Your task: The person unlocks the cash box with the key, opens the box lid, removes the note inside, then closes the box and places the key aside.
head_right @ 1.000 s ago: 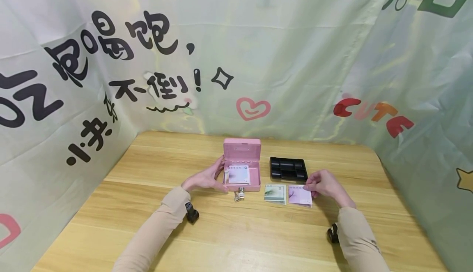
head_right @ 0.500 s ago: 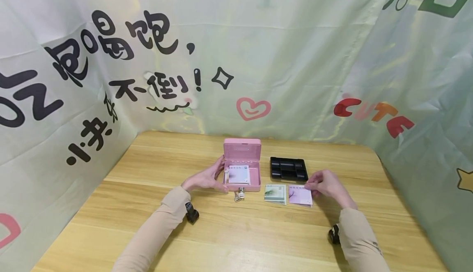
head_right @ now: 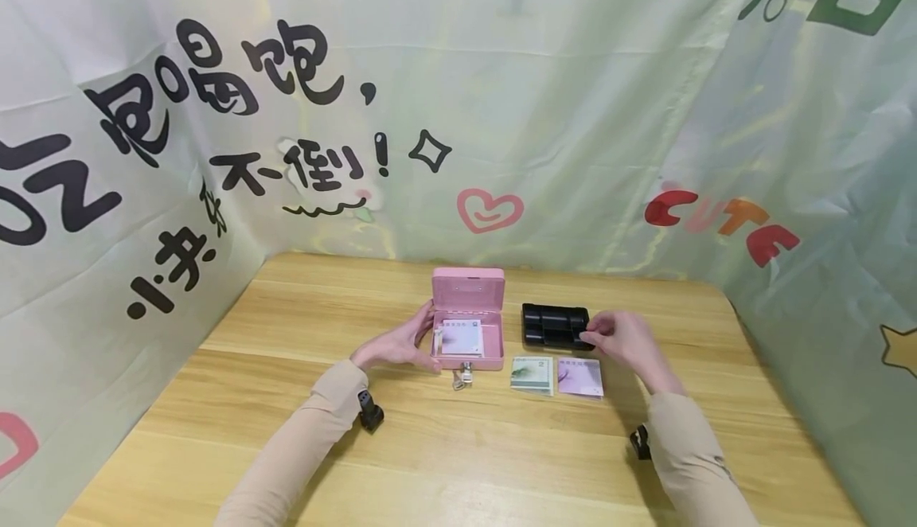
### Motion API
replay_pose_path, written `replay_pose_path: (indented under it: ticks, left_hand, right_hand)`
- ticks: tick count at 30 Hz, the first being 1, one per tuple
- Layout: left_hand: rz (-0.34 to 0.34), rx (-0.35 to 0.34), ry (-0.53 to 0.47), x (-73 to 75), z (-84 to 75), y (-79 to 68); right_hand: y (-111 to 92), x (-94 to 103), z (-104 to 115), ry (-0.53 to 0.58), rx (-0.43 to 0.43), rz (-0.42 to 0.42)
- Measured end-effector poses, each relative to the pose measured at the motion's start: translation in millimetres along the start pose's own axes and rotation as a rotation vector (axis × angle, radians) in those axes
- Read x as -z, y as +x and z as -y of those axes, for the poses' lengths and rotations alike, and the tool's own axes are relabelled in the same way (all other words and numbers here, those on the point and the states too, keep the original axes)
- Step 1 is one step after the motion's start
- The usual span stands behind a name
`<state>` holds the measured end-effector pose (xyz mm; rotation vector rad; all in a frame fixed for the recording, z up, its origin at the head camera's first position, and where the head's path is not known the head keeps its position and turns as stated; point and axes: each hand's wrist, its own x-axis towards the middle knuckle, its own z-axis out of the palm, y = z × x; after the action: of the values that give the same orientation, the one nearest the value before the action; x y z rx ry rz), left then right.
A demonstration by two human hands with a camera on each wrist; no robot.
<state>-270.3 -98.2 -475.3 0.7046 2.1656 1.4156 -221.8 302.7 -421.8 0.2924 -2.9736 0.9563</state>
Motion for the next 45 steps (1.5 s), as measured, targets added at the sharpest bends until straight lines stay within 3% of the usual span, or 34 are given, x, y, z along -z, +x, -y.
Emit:
replay_pose_path:
  ticks: [9,20,35,45]
  left_hand:
    - [0.011,-0.006,0.008,-0.4,1.2,1.2]
    - [-0.002,-0.003,0.039,0.1,0.1,1.6]
    - [0.008,-0.018,0.049,0.5,0.9,1.6]
    - [0.011,-0.035,0.048,0.5,0.9,2.0]
  right_hand:
    - [23.8,-4.3,35.1,-0.036,0.136,0.004]
    - [51.2,-4.4,70.7,-0.051,0.288,0.081]
    - [79.7,-29.6,99.1,0.019,0.399,0.229]
    - [92.5,-50.8,118.1,0.034,0.397,0.305]
